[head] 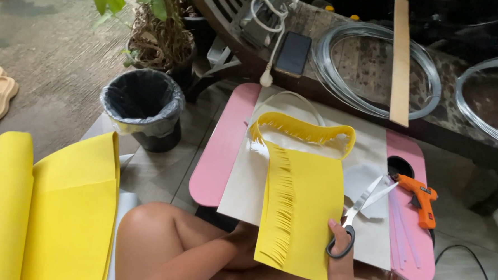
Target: Cutting fringes into a yellow foam strip using scissors for upholstery work.
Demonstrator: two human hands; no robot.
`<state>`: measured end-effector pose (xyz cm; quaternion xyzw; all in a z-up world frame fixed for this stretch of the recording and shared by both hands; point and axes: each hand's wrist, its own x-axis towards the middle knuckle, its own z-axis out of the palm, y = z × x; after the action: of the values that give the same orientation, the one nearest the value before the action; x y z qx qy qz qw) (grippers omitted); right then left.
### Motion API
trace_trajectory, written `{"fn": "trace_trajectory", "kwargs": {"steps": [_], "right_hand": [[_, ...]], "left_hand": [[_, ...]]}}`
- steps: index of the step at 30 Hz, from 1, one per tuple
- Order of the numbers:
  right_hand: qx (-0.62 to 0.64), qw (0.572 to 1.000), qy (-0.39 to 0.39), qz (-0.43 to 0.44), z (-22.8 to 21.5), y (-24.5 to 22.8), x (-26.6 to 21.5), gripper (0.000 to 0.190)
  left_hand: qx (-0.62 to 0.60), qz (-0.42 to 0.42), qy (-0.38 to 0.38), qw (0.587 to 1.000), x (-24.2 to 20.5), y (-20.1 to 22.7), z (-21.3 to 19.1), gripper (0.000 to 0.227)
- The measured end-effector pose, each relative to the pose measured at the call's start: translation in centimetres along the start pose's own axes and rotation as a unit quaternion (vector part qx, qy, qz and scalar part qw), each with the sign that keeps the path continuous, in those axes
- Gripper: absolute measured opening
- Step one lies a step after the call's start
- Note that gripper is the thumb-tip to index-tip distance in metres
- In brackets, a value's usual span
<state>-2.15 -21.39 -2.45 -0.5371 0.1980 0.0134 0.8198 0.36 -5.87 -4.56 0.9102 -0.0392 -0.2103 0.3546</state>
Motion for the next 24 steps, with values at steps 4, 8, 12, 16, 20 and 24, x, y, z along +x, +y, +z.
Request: {"fn": "trace_trajectory", "kwargs": {"steps": [4,8,12,16,20,24], "right_hand": [[-0.086,0.996,0.005,-0.021,0.5,-0.5,-0.7,0.05],[-0.067,0.998,0.022,-0.009,-0.1,-0.1,-0.4,0.046],[-0.121,0.993,0.015,0.01,2.7,-2.4,-2.8,0.06],[-0.154,0.988,0.023,0.019,1.3,-1.6,-1.9,0.06],[-0.191,0.981,0.012,-0.009,0.4,-0.9,-0.8,0.046],[-0.159,0.987,0.013,-0.012,0.8,-1.0,-1.1,0.048]], "left_hand": [[-0.039,-0.051,-0.009,0.998,-2.9,0.6,-0.3,0.019],[-0.073,-0.094,-0.016,0.993,-5.0,0.2,-0.5,0.02],[-0.105,-0.132,-0.016,0.986,-6.3,-1.6,-0.8,0.022],[-0.13,-0.169,-0.029,0.977,-8.6,-6.3,1.2,0.023],[-0.408,-0.065,0.216,0.885,-12.2,-10.3,2.5,0.005],[-0.398,-0.099,0.423,0.808,-14.4,-9.1,-4.4,0.008]]}}
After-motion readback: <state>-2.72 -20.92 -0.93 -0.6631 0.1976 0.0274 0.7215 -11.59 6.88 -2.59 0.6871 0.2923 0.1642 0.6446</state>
